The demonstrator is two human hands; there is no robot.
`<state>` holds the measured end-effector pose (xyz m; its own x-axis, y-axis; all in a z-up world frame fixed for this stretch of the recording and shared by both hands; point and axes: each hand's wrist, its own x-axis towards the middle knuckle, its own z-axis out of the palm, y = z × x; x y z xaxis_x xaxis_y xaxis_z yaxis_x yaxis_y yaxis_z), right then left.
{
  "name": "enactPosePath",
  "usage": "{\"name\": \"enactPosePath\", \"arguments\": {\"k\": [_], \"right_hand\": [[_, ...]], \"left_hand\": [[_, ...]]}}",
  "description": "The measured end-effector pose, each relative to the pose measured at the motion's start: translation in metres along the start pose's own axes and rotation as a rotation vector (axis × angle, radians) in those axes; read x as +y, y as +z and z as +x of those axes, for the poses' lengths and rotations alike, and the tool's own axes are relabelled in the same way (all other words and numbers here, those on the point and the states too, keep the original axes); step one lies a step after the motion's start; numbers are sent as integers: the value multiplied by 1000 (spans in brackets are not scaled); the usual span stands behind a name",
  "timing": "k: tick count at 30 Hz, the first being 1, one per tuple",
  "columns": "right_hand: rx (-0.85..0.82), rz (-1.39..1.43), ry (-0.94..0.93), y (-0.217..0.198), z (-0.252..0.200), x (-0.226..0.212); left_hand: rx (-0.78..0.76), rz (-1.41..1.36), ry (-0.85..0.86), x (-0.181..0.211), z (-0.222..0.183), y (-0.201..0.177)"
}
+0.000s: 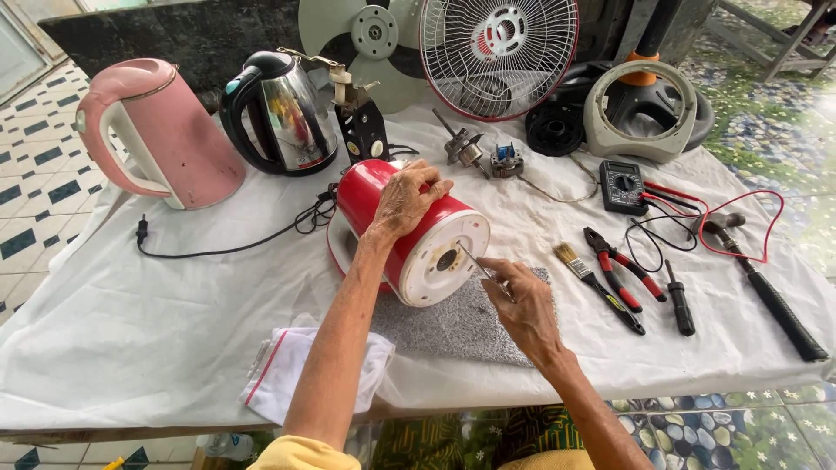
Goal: The person uses a screwdriver to unscrew the base of a red electric kettle placed on a white cloth. They briefly wipe the kettle with a white cloth and continue manipulating the base and the power cord.
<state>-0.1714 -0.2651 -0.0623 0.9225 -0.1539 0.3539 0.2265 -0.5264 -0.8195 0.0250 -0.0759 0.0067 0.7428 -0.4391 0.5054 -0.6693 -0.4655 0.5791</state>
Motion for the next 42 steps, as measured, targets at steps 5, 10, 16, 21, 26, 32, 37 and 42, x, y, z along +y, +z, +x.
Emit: {"name": "enactPosePath", "arguments": {"k": [5, 10, 16, 21, 26, 32, 37, 42], "right_hand": [[89, -199, -139, -6, -9, -20], [90, -195, -127, -8, -11, -34], [9, -237, -115, -3, -12, -26], [74, -357, -173, -7, -13, -22], [105, -475, -237, -8, -11, -23], [64, -216, -130, -3, -8, -19], [26, 283, 196, -7, -1, -17], [-17, 743, 324, -5, 3, -11]], "left_hand": [[-1, 9, -1, 2, 0, 0], [-4, 10, -18, -1, 0, 2], [12, -16, -6, 1, -1, 1], [11, -6, -10, 1, 0, 0], [8, 5, -6, 2, 0, -1], [0, 19, -3, -1, 1, 3], [-9, 27, -1, -6, 4, 6], [9, -1, 41, -2, 1, 5]]}}
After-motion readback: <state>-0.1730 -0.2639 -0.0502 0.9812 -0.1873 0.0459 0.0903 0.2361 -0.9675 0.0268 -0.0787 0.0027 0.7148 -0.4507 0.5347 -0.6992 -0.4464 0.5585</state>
